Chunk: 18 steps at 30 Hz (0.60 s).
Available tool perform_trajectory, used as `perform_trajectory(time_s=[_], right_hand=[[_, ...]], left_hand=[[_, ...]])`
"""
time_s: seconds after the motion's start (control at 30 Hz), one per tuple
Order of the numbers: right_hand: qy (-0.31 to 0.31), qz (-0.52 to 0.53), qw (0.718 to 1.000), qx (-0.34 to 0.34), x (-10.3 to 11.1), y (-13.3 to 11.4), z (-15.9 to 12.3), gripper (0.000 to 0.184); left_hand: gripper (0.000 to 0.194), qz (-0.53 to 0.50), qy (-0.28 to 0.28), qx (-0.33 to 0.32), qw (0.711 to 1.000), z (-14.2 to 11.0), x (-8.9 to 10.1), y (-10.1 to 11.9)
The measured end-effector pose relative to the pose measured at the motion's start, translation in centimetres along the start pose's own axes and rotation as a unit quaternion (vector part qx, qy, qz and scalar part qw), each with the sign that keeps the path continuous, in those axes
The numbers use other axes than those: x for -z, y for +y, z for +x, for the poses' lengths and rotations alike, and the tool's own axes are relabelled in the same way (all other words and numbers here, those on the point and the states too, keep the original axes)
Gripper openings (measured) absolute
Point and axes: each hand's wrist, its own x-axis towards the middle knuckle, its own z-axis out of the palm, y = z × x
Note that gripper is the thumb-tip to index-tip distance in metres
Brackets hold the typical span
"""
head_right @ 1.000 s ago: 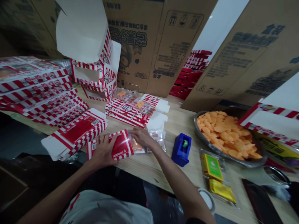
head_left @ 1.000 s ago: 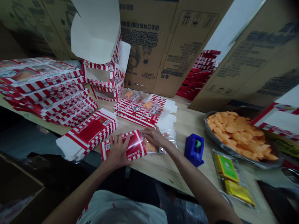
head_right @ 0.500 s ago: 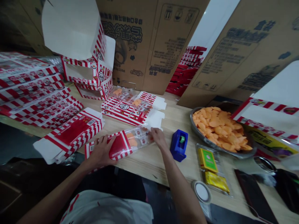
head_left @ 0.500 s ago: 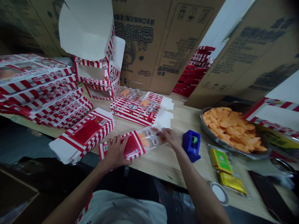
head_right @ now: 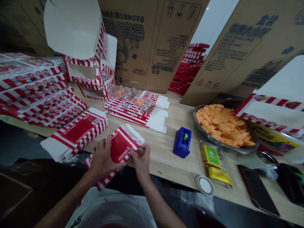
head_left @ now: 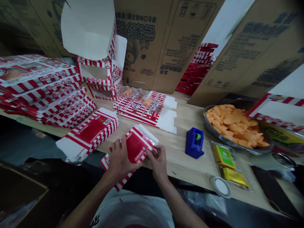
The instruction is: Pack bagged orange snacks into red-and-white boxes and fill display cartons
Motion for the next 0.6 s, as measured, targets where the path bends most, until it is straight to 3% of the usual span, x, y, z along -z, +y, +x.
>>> perform_trajectory(time_s=[0.1, 0.23, 0.37, 0.47, 0.53, 0.6], right_hand=[[-0.036, 0.028, 0.998, -0.031, -0.2, 0.4, -2.1, 0.048], [-0.116, -0.011, 0.99, -0.077, 1.3, 1.3, -3.6, 0.053], [-0.129, -0.08, 0.988, -0.04, 2.5, 1.5, -4.3, 0.045], [-0.141, -0.16, 0.977, 0.019, 2.4, 1.0, -4.4, 0.023], [-0.148, -0.183, 0.971, 0.034, 2.2, 0.5, -4.1, 0.015], [-0.144, -0.167, 0.975, 0.036, 1.9, 0.2, -3.7, 0.018]], left_hand=[[0.084, -0.209, -0.016, -0.008, 0.978, -2.3, -1.2, -1.2], [0.07, -0.443, -0.095, 0.008, 0.891, -4.6, -2.4, -2.9], [0.07, -0.522, -0.138, 0.031, 0.841, -5.6, -2.4, -3.0], [0.047, -0.541, -0.145, 0.044, 0.827, -5.4, -2.4, -2.7], [0.026, -0.552, -0.118, 0.047, 0.824, -4.9, -2.5, -2.5], [0.018, -0.587, -0.083, 0.059, 0.803, -4.3, -2.5, -2.4]])
